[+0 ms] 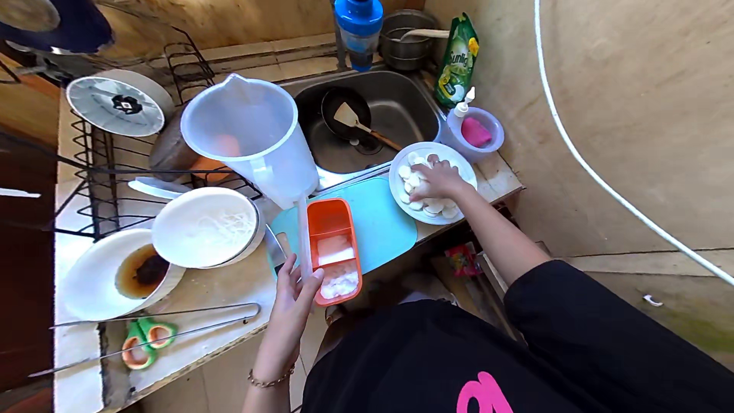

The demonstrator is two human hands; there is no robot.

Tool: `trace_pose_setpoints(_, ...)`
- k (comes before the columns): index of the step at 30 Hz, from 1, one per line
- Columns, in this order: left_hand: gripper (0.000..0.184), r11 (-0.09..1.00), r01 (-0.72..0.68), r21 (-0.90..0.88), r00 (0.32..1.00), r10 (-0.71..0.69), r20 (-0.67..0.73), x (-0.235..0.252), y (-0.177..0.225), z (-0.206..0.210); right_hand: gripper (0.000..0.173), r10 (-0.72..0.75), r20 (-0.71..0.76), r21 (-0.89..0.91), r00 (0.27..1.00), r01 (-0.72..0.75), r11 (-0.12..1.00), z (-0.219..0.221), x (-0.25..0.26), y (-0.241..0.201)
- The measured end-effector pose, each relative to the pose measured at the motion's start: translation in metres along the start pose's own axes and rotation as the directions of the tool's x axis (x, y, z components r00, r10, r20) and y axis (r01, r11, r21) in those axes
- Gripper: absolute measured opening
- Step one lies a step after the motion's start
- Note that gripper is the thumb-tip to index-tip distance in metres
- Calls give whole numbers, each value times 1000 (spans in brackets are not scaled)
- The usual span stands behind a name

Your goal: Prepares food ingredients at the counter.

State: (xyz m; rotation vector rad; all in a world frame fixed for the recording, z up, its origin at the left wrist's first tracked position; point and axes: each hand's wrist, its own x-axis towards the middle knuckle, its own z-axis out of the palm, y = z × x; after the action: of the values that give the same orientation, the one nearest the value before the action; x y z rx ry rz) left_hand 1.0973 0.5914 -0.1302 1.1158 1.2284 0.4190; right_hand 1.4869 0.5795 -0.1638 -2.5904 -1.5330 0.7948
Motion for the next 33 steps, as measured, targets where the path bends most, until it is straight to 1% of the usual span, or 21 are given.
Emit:
trace_pose_setpoints(2,83,1000,1,4,1000,-1,2,0,-1,0,55,-28,-56,-4,998,28,1000,4,7,2)
trace_pose_setpoints(4,83,1000,-3,6,1000,3,5,0,0,0,32,-131,-127,44,983,138,989,-3,14,13)
trace_pose_setpoints(6,83,1000,-6,9,1000,6,7,0,0,0,20,-252,-199,82,947,273,959,-19,14,26)
trace_pose_setpoints(7,83,1000,-4,10,1000,4,7,0,0,-1,20,-283,-193,90,940,304,948,-28,8,29)
trace_pose_setpoints(8,82,1000,-1,9,1000,1,4,0,1,-1,23,-290,-167,94,942,308,947,-35,1,32)
trace_pose_setpoints(9,82,1000,-1,12,1000,1,-2,0,1,0,33,-268,-137,97,954,282,954,-36,-7,34)
trace_pose_setpoints(12,84,1000,7,14,1000,-7,-3,1,1,0,90,-51,-28,88,998,53,995,-10,-29,33)
trace_pose_setpoints(13,84,1000,9,14,1000,-9,-3,1,1,0,99,-5,-9,70,1000,5,998,2,-31,34)
trace_pose_setpoints(14,83,1000,8,15,1000,-7,-5,1,2,0,95,8,-20,58,1000,-7,998,10,-31,34)
trace_pose_setpoints(16,84,1000,7,25,1000,-7,-3,0,2,0,73,-48,-134,61,990,57,996,16,-24,42)
trace_pose_setpoints(17,84,1000,7,28,1000,-7,-2,-1,2,0,63,-83,-202,94,976,104,990,17,-18,49)
trace_pose_setpoints(19,84,999,11,36,1000,-11,2,0,2,1,47,-123,-247,167,961,167,972,5,-10,62)
trace_pose_setpoints(21,84,999,13,42,1000,-13,0,0,2,0,35,-177,-268,180,947,230,956,-12,-7,67)
trace_pose_setpoints(22,84,999,15,42,1000,-15,-3,0,2,0,37,-183,-243,182,953,230,956,-21,-10,64)
trace_pose_setpoints(23,85,999,17,44,1000,-17,-6,0,2,0,47,-174,-206,177,963,211,961,-25,-13,56)
trace_pose_setpoints(25,86,999,12,52,1000,-11,-8,0,1,0,81,-131,-128,142,983,149,979,-19,-18,35)
trace_pose_setpoints(26,85,998,8,55,1000,-8,-8,0,1,1,94,-97,-67,100,993,104,990,-10,-18,25)
trace_pose_setpoints(27,85,999,8,53,1000,-7,-6,0,1,1,101,-67,-22,45,997,68,997,0,-13,18)
trace_pose_setpoints(28,85,998,6,57,1000,-6,-6,0,1,1,100,-42,-1,-17,999,42,999,8,-8,14)
trace_pose_setpoints(30,86,998,9,59,1000,-9,-7,-1,2,1,93,-24,-22,-74,999,23,997,14,2,9)
trace_pose_setpoints(33,84,999,12,49,1000,-11,-13,-2,2,2,74,-69,-55,-95,996,64,993,11,10,9)
